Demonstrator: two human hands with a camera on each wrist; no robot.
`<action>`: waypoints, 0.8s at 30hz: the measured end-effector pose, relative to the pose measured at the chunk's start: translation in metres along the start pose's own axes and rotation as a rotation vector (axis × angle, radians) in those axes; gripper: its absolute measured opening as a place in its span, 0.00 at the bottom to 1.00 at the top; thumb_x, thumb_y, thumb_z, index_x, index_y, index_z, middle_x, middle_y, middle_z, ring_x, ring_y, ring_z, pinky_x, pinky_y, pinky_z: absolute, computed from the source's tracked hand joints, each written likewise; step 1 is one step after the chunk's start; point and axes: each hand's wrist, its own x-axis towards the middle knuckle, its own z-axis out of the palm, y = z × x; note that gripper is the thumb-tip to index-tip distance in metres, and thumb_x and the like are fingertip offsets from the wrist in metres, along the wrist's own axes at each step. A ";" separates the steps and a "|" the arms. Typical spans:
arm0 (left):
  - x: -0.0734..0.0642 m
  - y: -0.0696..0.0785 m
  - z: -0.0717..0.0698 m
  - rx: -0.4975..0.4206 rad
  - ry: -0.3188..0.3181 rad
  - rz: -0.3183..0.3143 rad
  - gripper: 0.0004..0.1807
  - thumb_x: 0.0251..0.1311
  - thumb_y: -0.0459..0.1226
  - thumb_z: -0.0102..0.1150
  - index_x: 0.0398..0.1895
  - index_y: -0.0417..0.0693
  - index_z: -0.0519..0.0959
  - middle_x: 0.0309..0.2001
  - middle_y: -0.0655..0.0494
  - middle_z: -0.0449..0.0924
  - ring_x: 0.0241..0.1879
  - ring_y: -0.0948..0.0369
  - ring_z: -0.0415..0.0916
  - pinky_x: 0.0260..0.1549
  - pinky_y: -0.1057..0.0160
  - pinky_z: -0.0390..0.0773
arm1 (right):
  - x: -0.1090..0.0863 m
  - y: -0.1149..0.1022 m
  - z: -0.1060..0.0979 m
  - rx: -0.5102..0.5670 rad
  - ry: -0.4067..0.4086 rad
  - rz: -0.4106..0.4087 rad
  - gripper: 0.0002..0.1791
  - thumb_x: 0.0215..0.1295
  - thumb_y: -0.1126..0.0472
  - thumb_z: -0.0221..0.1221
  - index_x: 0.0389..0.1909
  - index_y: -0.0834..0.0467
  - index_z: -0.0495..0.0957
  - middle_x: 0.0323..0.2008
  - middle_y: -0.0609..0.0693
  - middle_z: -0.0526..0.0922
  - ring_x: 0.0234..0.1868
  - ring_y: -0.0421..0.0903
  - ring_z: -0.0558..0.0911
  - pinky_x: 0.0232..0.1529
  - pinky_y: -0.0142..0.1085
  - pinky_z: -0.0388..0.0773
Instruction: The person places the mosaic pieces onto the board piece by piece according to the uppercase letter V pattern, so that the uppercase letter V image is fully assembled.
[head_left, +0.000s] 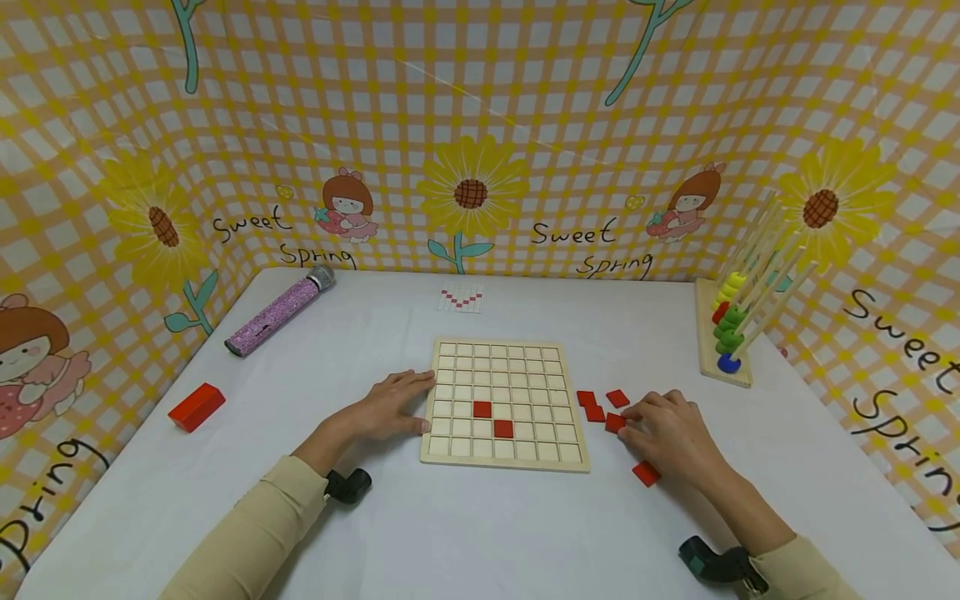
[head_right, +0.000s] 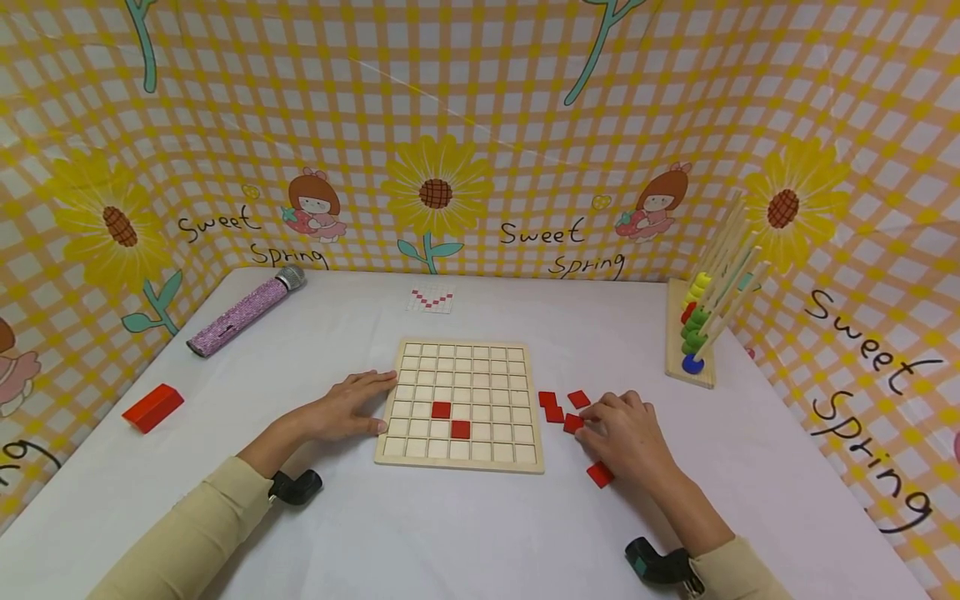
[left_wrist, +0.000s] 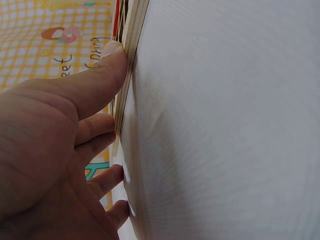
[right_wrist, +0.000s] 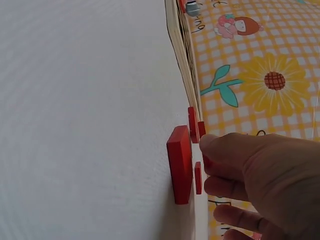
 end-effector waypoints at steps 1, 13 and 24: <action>0.000 0.000 0.000 0.001 0.000 -0.001 0.40 0.59 0.45 0.60 0.72 0.46 0.56 0.75 0.50 0.51 0.74 0.43 0.42 0.67 0.36 0.47 | 0.000 -0.001 0.000 0.001 0.005 -0.002 0.13 0.50 0.57 0.69 0.36 0.58 0.85 0.34 0.51 0.82 0.42 0.52 0.71 0.38 0.43 0.65; 0.001 -0.001 0.001 -0.005 -0.002 -0.004 0.40 0.60 0.45 0.60 0.72 0.46 0.56 0.75 0.51 0.50 0.74 0.43 0.41 0.67 0.35 0.46 | 0.013 -0.031 -0.004 0.030 0.022 -0.058 0.13 0.49 0.57 0.70 0.36 0.58 0.84 0.34 0.51 0.82 0.42 0.51 0.72 0.39 0.42 0.66; 0.001 -0.003 0.002 -0.008 0.002 -0.001 0.40 0.59 0.46 0.61 0.72 0.47 0.56 0.75 0.51 0.50 0.74 0.43 0.42 0.67 0.35 0.47 | 0.036 -0.066 0.006 0.066 0.013 -0.124 0.13 0.52 0.56 0.68 0.37 0.58 0.85 0.36 0.50 0.82 0.40 0.48 0.70 0.38 0.40 0.64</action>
